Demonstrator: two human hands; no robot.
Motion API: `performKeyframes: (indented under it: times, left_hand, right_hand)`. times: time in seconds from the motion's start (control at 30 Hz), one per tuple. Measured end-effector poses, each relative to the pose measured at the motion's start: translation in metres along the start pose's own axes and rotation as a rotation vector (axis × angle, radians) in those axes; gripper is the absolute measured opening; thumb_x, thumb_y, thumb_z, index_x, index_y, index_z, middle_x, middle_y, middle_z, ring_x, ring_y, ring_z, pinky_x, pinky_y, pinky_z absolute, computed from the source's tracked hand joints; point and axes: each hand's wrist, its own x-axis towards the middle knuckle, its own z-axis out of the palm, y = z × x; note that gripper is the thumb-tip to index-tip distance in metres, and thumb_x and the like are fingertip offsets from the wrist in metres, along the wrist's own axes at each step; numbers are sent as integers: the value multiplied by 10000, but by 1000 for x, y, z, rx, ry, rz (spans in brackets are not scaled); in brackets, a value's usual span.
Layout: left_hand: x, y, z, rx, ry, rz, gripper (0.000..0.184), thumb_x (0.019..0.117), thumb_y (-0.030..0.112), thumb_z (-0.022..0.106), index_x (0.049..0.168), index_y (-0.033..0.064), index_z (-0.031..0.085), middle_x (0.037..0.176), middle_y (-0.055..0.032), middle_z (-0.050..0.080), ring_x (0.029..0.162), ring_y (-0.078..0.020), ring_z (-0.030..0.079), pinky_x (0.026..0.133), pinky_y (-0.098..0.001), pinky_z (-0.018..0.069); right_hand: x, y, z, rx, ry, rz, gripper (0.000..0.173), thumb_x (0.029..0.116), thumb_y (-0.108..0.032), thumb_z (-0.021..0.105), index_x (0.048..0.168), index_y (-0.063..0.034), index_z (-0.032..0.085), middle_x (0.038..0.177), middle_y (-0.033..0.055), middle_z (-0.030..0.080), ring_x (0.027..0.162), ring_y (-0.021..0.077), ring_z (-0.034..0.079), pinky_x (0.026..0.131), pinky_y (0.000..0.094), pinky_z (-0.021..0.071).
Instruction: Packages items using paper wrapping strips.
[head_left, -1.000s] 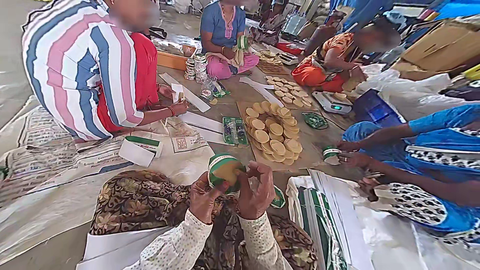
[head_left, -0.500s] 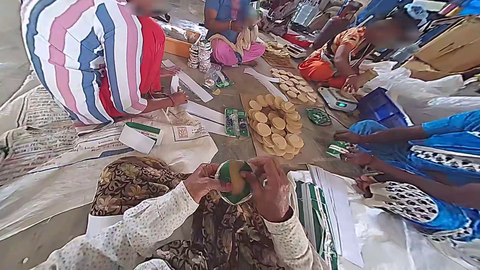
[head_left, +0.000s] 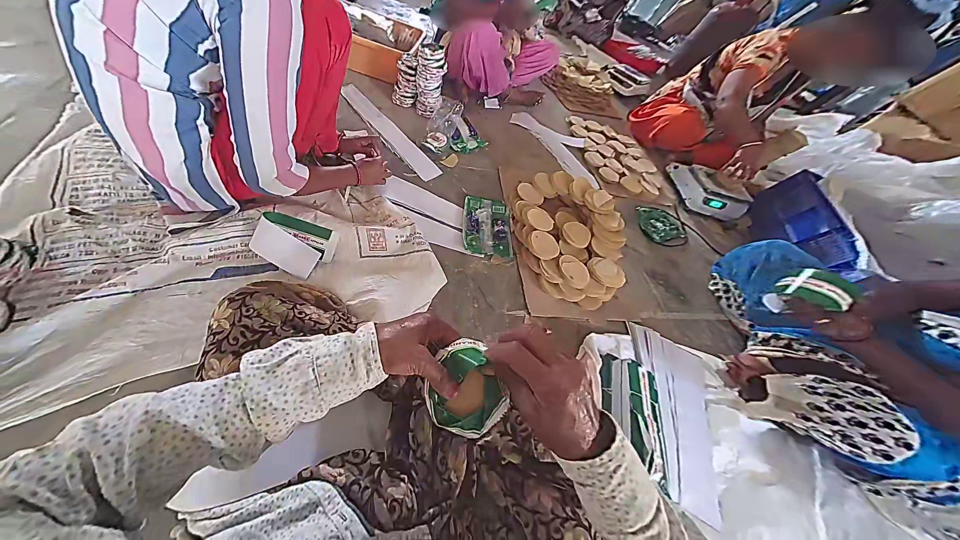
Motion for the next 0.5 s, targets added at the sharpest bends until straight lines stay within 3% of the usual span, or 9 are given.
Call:
performKeyframes:
  times: [0.07, 0.17, 0.23, 0.3, 0.33, 0.4, 0.5]
  left_hand:
    - [0, 2, 0, 81, 99, -39, 262, 777, 11, 806, 1020, 10, 707, 894, -9, 742, 807, -40, 701, 770, -244, 588]
    - [3, 2, -2, 266, 266, -90, 256, 797, 89, 811, 1013, 9, 701, 879, -47, 709, 784, -89, 670, 748, -312, 564]
    - [8, 2, -3, 424, 360, -124, 294, 831, 160, 808, 1031, -17, 686, 892, -119, 685, 795, -189, 643, 758, -413, 530]
    - [14, -2, -1, 577, 470, -112, 335, 842, 202, 789, 1034, -52, 684, 964, -196, 694, 900, -312, 667, 831, -527, 518]
    - [19, -8, 0, 648, 527, -74, 333, 847, 203, 765, 1028, -65, 684, 990, -214, 694, 931, -348, 673, 850, -553, 513]
    - [30, -21, 4, 797, 637, 24, 296, 858, 203, 738, 967, -65, 678, 962, -217, 691, 918, -366, 680, 891, -553, 495]
    - [54, -48, 7, 945, 761, 163, 166, 806, 63, 742, 903, -55, 678, 923, -213, 701, 913, -373, 699, 1037, -573, 427]
  right_hand:
    - [-4, 1, 12, -88, 70, -27, 114, 956, -139, 617, 894, -124, 711, 912, 113, 701, 860, 201, 689, 747, 248, 569]
    - [-13, 1, 39, -114, 209, 44, 148, 919, -101, 614, 905, -81, 760, 865, 137, 694, 813, 218, 680, 723, 260, 565]
    - [-19, 0, 58, -26, 256, 160, 247, 933, -176, 566, 952, -40, 771, 913, 155, 711, 865, 200, 692, 781, 253, 570]
    - [-22, 2, 77, 127, 298, 307, 418, 974, -318, 518, 979, 11, 777, 947, 169, 712, 843, 153, 675, 748, 244, 559]
    - [-23, 4, 87, 210, 346, 387, 416, 971, -328, 555, 971, 23, 778, 948, 159, 712, 822, 117, 671, 733, 223, 558]
    - [-21, 9, 107, 417, 497, 558, 241, 915, -170, 658, 931, 40, 773, 920, 105, 721, 810, 46, 679, 746, 168, 567]
    - [-18, 21, 130, 800, 692, 879, 53, 827, 43, 694, 864, 12, 715, 752, -2, 705, 624, 15, 632, 593, 169, 546]
